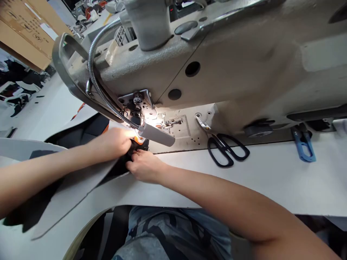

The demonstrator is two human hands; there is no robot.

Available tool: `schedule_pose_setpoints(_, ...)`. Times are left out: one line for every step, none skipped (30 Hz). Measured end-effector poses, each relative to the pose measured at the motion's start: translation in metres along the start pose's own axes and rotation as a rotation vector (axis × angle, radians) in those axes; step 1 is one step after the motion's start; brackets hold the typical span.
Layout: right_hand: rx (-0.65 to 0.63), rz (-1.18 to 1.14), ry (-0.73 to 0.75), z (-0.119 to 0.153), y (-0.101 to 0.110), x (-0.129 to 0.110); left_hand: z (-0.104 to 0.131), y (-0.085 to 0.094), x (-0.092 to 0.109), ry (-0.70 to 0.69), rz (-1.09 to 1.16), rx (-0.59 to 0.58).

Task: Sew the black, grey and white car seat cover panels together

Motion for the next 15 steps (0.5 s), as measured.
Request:
schedule_pose_setpoints(0.039,-0.013,0.016,0.009,-0.002,0.003,0.000,-0.007,0.004,0.021,0.025,-0.013)
schedule_pose_setpoints(0.077,-0.007,0.038,0.017,-0.002,0.006,0.001,-0.013,0.007,0.037,0.035,-0.036)
schedule_pose_setpoints(0.118,0.023,0.059,0.026,-0.001,0.007,0.003,-0.020,0.009,0.040,0.040,-0.062)
schedule_pose_setpoints(0.157,0.067,0.075,0.033,0.001,0.007,0.004,-0.025,0.010,0.034,0.040,-0.080)
schedule_pose_setpoints(0.192,0.119,0.078,0.038,0.003,0.005,0.006,-0.029,0.010,0.023,0.032,-0.092)
schedule_pose_setpoints(0.220,0.170,0.068,0.042,0.005,0.004,0.007,-0.032,0.010,0.011,0.018,-0.107)
schedule_pose_setpoints(0.241,0.211,0.048,0.045,0.007,0.001,0.008,-0.034,0.009,0.004,0.005,-0.126)
schedule_pose_setpoints(0.255,0.240,0.027,0.046,0.008,-0.001,0.007,-0.036,0.009,0.008,-0.005,-0.142)
schedule_pose_setpoints(0.264,0.259,0.008,0.046,0.008,-0.004,0.006,-0.037,0.008,0.020,-0.013,-0.152)
schedule_pose_setpoints(0.269,0.273,-0.006,0.046,0.008,-0.006,0.005,-0.038,0.009,0.034,-0.014,-0.157)
schedule_pose_setpoints(0.271,0.284,-0.017,0.046,0.008,-0.008,0.004,-0.038,0.010,0.044,-0.006,-0.158)
schedule_pose_setpoints(0.270,0.294,-0.025,0.046,0.007,-0.010,0.003,-0.039,0.011,0.048,0.009,-0.160)
schedule_pose_setpoints(0.272,0.302,-0.028,0.046,0.007,-0.010,0.002,-0.039,0.013,0.046,0.028,-0.158)
schedule_pose_setpoints(0.274,0.310,-0.025,0.045,0.007,-0.011,0.001,-0.039,0.014,0.042,0.048,-0.158)
schedule_pose_setpoints(0.278,0.316,-0.021,0.045,0.007,-0.011,0.000,-0.040,0.015,0.036,0.064,-0.160)
Point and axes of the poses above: each hand's wrist, its own z-axis away from the middle knuckle, its own y-axis out of the back of the hand, x = y × z, the point moved 3 cm from there along -z, towards the middle knuckle, and after that the axes turned 4 degrees about x, right-handed, at the moved point
